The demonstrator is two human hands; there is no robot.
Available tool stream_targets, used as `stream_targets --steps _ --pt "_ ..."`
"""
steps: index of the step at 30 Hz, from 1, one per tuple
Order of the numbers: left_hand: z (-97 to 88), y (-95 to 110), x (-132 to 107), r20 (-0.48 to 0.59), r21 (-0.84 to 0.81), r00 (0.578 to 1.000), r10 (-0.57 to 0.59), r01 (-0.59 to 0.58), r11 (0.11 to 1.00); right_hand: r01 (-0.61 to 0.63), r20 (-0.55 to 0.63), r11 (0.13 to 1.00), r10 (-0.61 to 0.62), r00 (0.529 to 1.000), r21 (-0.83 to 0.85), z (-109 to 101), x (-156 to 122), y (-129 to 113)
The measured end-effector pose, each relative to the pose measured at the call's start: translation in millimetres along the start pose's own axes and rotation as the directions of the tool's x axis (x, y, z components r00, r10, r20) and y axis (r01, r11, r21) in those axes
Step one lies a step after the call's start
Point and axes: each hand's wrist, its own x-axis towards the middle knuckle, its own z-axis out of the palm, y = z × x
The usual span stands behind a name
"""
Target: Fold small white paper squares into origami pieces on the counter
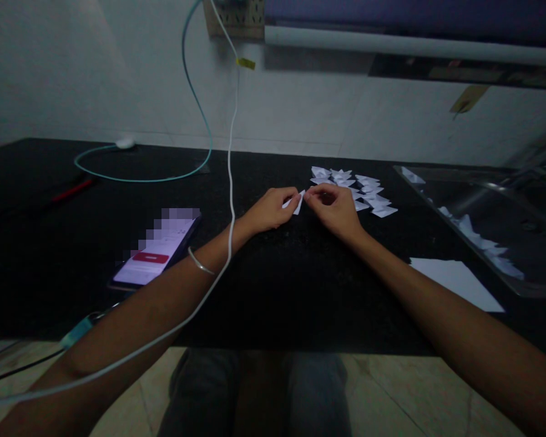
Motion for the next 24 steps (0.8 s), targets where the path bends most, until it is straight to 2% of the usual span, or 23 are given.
stream_targets --steps 4,9,12,16,19,22,24 --pt "-0.5 0.3 -0.5 0.008 0.043 0.999 0.048 -0.049 0.998 -0.002 -0.018 0.999 0.001 1.0 -0.04 -0.4 1.3 3.5" --pt "-1.0 -1.5 -0.3 0.012 0.068 0.997 0.074 -0.075 0.995 -0.026 0.002 0.999 0.026 1.0 0.026 -0.4 2.5 4.9" --pt "-1.9 -1.0 -0.8 0.024 0.023 0.997 0.071 -0.072 0.997 -0.046 0.05 0.995 0.041 0.998 0.092 -1.3 2.6 4.6" --pt "-3.1 -0.6 0.4 0.068 -0.129 0.997 0.028 -0.019 0.992 -0.136 0.102 0.968 0.117 0.988 0.211 -2.2 2.6 4.1" --pt "-3.6 -3.4 4.6 -0.024 -0.249 0.999 -0.03 0.023 0.968 -0.193 0.069 0.942 0.181 0.981 0.273 -2.6 3.6 4.2" --pt "-4.4 -7.1 8.3 -0.183 -0.306 0.969 -0.164 0.102 0.947 -0.177 -0.059 0.939 0.203 0.977 0.296 -4.0 6.4 6.8" --pt "-4.4 -8.5 8.9 -0.203 -0.332 0.949 -0.24 0.163 0.929 -0.14 -0.152 0.946 0.19 0.97 0.292 -5.3 8.5 9.4"
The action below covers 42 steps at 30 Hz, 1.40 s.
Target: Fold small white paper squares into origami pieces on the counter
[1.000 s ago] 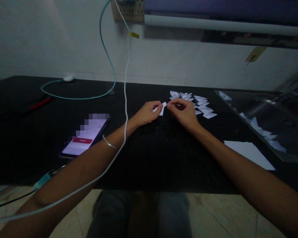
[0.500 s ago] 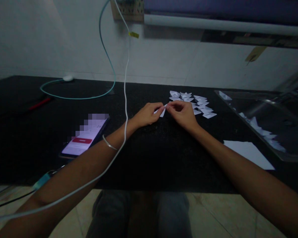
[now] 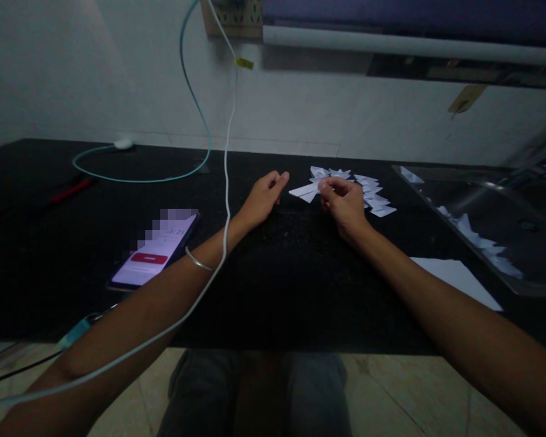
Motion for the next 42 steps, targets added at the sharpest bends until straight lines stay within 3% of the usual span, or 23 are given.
stream_targets --steps 4,6,19,25,35,42 --pt "1.1 0 -2 0.183 -0.08 0.982 -0.042 0.057 0.995 0.051 -0.061 0.998 -0.053 0.997 -0.021 -2 2 2" --pt "1.5 1 -3 0.225 -0.109 0.974 -0.027 0.053 0.993 0.051 -0.053 0.998 -0.052 0.997 -0.021 -1 2 2" --pt "-0.7 11 -3 0.265 -0.053 0.961 -0.083 0.1 0.994 -0.037 0.03 0.998 0.035 0.999 0.045 2 -2 -6" --pt "1.6 10 -4 0.255 -0.077 0.966 -0.043 0.065 0.995 -0.069 0.006 0.995 0.069 0.998 0.07 3 -2 -7" --pt "2.6 11 -4 0.215 -0.163 0.976 -0.033 0.069 0.984 -0.131 0.077 0.99 0.126 0.989 0.061 2 -1 -2" --pt "-5.0 7 -4 0.316 -0.263 0.948 -0.037 0.125 0.957 -0.168 0.159 0.979 0.15 0.976 0.112 3 -3 -1"
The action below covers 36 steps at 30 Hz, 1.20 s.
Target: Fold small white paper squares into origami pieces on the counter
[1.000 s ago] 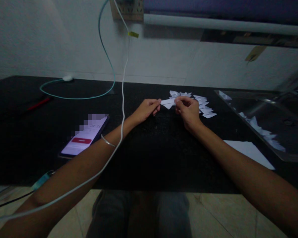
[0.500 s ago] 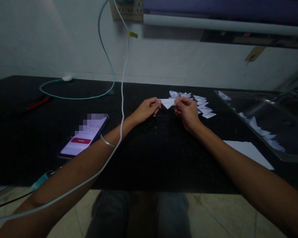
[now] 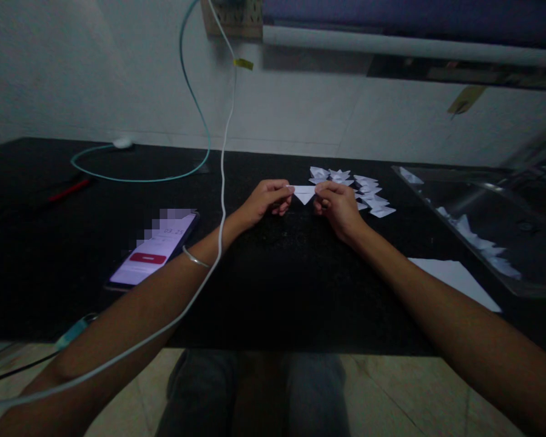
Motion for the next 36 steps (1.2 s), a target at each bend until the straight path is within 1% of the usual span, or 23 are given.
stream_targets --steps 3,7,9,11,13,15,17,20,23,28,32,36 --pt "-2.4 -2 0 0.049 -0.021 0.999 0.001 0.0 1.0 -0.02 0.018 0.999 0.019 1.0 0.038 1 -1 -1" --pt "-2.9 -2 -1 0.097 -0.018 0.995 0.027 -0.026 1.0 -0.031 0.004 0.998 0.03 1.0 0.054 2 -2 -2" --pt "-1.9 -1 -2 0.089 0.012 0.996 0.024 -0.025 1.0 -0.028 -0.003 0.999 0.028 1.0 0.03 2 -2 -3" --pt "-0.8 -2 -1 0.058 0.027 0.998 0.016 -0.018 0.999 -0.018 -0.002 1.0 0.018 1.0 0.01 2 -1 -3" --pt "-0.2 -3 4 0.036 0.005 0.999 -0.017 0.017 1.0 0.005 0.013 1.0 -0.005 1.0 -0.004 2 -1 -3" --pt "-0.4 -6 9 0.065 -0.028 0.993 -0.099 0.101 0.995 0.049 0.048 0.998 -0.047 0.998 -0.034 2 -2 -3" --pt "-1.0 -7 12 0.098 -0.04 0.986 -0.132 0.136 0.99 0.101 0.088 0.991 -0.093 0.992 -0.086 2 -3 -3" --pt "-1.2 -3 8 0.179 0.035 0.978 -0.107 0.102 0.994 0.151 0.125 0.975 -0.132 0.983 -0.16 3 -6 -5" --pt "0.4 3 2 0.23 0.088 0.971 -0.069 0.05 0.995 0.161 0.135 0.974 -0.14 0.981 -0.159 5 -8 -8" --pt "4.7 7 -2 0.239 0.082 0.97 -0.048 0.03 0.996 0.138 0.139 0.986 -0.125 0.982 -0.089 7 -9 -10" --pt "8.1 11 -4 0.229 0.076 0.973 -0.031 0.014 0.997 0.104 0.134 0.99 -0.091 0.987 -0.091 7 -9 -9" --pt "9.4 15 -6 0.238 0.065 0.971 -0.005 -0.011 0.998 0.113 0.166 0.99 -0.098 0.981 -0.08 6 -8 -7"
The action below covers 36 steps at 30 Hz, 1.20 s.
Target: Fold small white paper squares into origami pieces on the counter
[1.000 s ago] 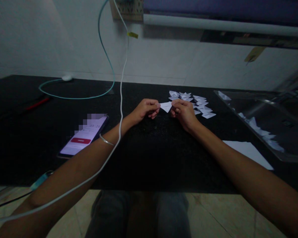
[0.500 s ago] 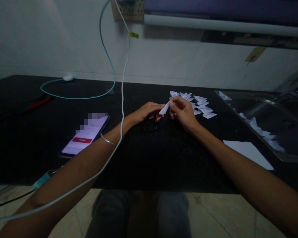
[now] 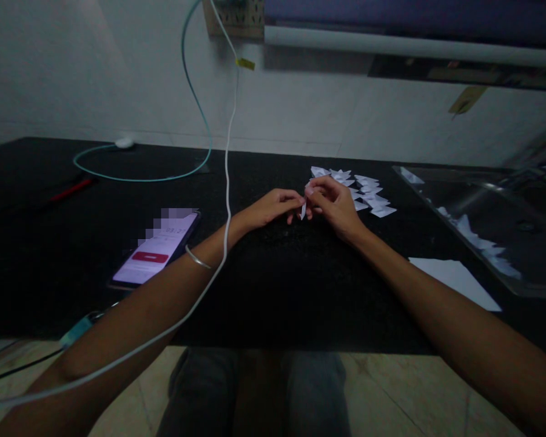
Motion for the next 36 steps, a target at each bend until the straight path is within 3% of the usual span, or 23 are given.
stream_targets --steps 7,11,14,18,28,32,36 --pt "-9.0 -16 6 -0.008 -0.079 0.999 -0.041 0.041 0.996 0.032 0.05 0.999 -0.033 0.998 0.031 -1 -1 0" --pt "-13.7 -22 9 0.002 -0.135 0.999 -0.046 0.046 0.99 0.014 0.046 0.999 -0.012 0.999 -0.038 2 -4 -3" --pt "-11.0 -18 10 -0.028 -0.125 0.997 -0.072 0.068 0.99 0.071 0.068 0.988 -0.062 0.996 -0.134 2 -7 -4" --pt "-4.1 -9 9 -0.123 -0.021 0.989 -0.083 0.081 0.996 0.195 0.18 0.933 -0.144 0.973 -0.302 2 -10 -3" --pt "-5.0 -11 10 -0.12 0.005 0.986 -0.114 0.115 0.993 0.429 0.284 0.746 -0.325 0.902 -0.509 -4 -8 -2" --pt "-3.3 -10 9 -0.121 0.011 0.988 -0.099 0.101 0.995 0.448 0.29 0.658 -0.343 0.894 -0.605 -4 -9 -4" --pt "-0.8 -12 9 -0.136 0.021 0.988 -0.068 0.072 0.997 0.389 0.239 0.644 -0.31 0.92 -0.659 -1 -11 -4"
